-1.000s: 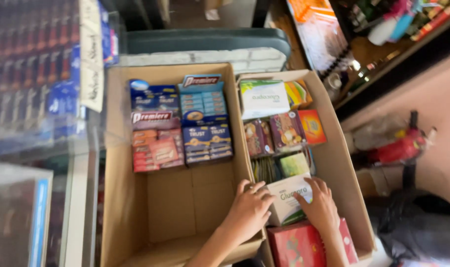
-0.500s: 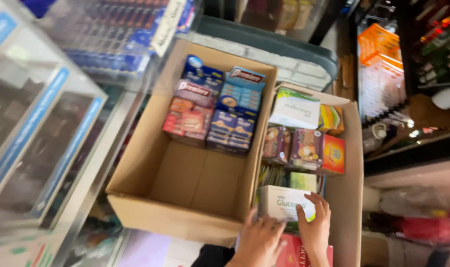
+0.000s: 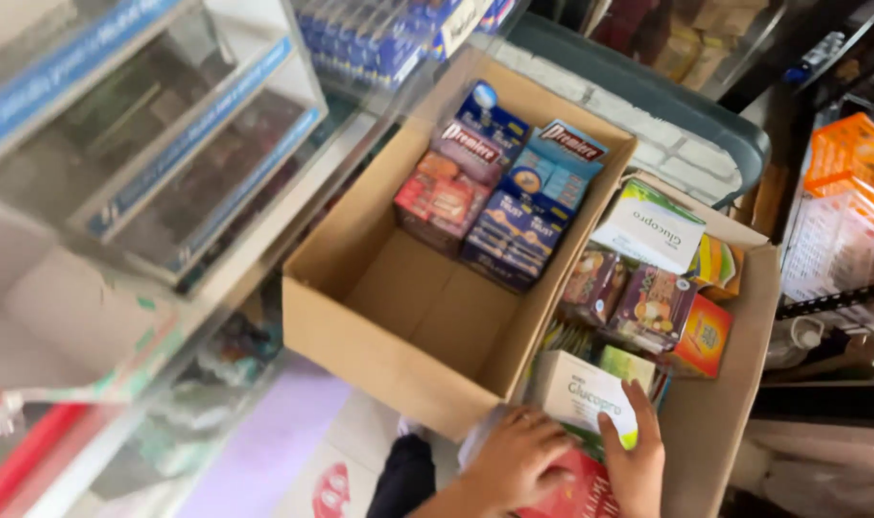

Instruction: The person takes small blue boxes from a cardboard box and places them into a clear plastic display case. They repeatedly reach into the box, pick up the boxes, and arrange them in rows within the display.

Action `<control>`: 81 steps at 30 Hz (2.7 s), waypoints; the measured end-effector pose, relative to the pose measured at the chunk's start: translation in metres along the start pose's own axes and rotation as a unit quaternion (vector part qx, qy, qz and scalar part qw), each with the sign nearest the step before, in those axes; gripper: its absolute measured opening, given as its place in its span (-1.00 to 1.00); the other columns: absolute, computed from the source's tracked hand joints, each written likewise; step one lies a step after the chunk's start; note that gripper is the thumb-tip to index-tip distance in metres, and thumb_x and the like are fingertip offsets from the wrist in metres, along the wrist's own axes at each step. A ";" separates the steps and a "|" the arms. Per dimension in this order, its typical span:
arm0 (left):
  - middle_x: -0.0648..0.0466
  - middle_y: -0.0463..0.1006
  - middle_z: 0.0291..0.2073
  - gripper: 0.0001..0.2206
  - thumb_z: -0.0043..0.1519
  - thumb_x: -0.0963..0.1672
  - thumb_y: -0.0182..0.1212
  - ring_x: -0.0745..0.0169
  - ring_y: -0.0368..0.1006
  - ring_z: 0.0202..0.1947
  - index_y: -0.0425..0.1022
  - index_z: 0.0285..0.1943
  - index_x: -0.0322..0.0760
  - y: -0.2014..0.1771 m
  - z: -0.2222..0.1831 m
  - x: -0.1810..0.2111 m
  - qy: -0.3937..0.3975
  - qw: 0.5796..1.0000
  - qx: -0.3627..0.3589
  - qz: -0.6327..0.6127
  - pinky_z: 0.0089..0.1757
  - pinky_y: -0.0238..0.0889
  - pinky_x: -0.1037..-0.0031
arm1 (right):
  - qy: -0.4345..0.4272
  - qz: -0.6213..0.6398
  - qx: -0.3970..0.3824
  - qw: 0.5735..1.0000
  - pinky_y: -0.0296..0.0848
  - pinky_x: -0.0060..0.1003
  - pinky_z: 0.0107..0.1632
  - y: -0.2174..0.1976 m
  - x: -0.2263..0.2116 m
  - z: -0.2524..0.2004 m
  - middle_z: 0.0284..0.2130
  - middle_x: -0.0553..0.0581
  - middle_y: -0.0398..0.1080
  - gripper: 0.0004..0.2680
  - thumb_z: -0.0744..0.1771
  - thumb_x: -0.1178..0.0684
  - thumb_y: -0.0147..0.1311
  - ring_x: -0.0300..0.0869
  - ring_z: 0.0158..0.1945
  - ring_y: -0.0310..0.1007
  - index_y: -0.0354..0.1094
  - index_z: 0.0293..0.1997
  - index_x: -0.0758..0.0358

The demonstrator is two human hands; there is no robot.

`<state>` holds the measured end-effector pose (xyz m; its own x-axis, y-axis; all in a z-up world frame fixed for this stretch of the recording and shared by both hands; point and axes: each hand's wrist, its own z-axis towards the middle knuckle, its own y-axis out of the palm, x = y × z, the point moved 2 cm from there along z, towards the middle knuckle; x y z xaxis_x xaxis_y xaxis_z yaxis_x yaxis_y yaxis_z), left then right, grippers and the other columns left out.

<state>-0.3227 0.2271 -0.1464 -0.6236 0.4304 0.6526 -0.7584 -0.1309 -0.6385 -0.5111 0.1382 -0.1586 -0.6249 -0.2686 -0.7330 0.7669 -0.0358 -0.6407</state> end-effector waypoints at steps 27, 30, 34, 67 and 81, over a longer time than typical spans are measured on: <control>-0.28 0.22 0.38 -0.19 -0.05 0.14 0.45 -0.30 -0.10 0.52 0.35 0.25 -0.47 0.058 0.026 0.085 -0.271 0.939 0.020 0.213 0.31 -0.32 -0.33 | 0.004 0.203 -0.229 0.952 0.38 -0.27 0.21 -0.087 0.059 0.034 0.21 0.17 0.39 -0.65 0.36 0.20 0.12 -0.09 0.30 0.37 0.28 0.33 0.25; -0.26 0.16 0.45 -0.19 -0.02 0.09 0.44 -0.22 -0.06 0.52 0.27 0.37 -0.34 0.081 0.033 0.098 -0.204 0.965 0.037 0.161 0.33 -0.29 -0.32 | -0.042 0.021 -0.231 0.972 0.39 -0.22 0.18 -0.127 0.059 0.034 0.26 0.19 0.32 -0.60 0.32 0.20 0.19 -0.08 0.27 0.36 0.26 0.33 0.24; -0.21 0.13 0.48 -0.14 0.05 0.07 0.40 -0.16 -0.03 0.52 0.11 0.50 -0.36 0.107 0.029 0.114 -0.137 0.982 0.015 0.130 0.32 -0.28 -0.33 | 0.018 0.040 -0.253 0.966 0.35 -0.19 0.22 -0.156 0.102 0.005 0.37 0.19 0.18 -0.56 0.32 0.25 0.13 -0.05 0.33 0.26 0.17 0.39 0.23; -0.01 0.55 0.17 -0.73 0.24 -0.09 0.24 0.03 0.35 0.30 0.64 0.10 -0.16 0.551 0.203 0.078 0.217 0.759 -0.562 0.246 0.16 0.25 0.14 | 0.631 0.386 0.261 0.620 0.28 -0.28 -0.60 0.094 0.662 -0.250 -0.30 0.20 0.38 -0.67 0.37 0.17 0.03 -0.16 -0.53 0.32 -0.01 0.23 -0.03; 0.06 0.63 0.02 -0.80 0.27 -0.12 0.18 0.09 0.51 0.10 0.65 0.02 -0.09 0.542 0.216 0.104 0.204 0.745 -0.592 0.231 0.09 0.21 0.12 | 0.441 0.222 0.245 0.834 0.36 -0.13 -0.02 0.118 0.689 -0.237 0.15 0.21 0.38 -0.33 0.13 0.22 0.40 -0.05 0.04 0.35 0.10 0.37 0.20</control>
<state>-0.8396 0.0077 -0.3367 -0.4742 0.8506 0.2270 0.3685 0.4260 -0.8263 -0.8856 0.1766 -0.7937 0.0380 0.4449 -0.8948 0.7837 -0.5688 -0.2495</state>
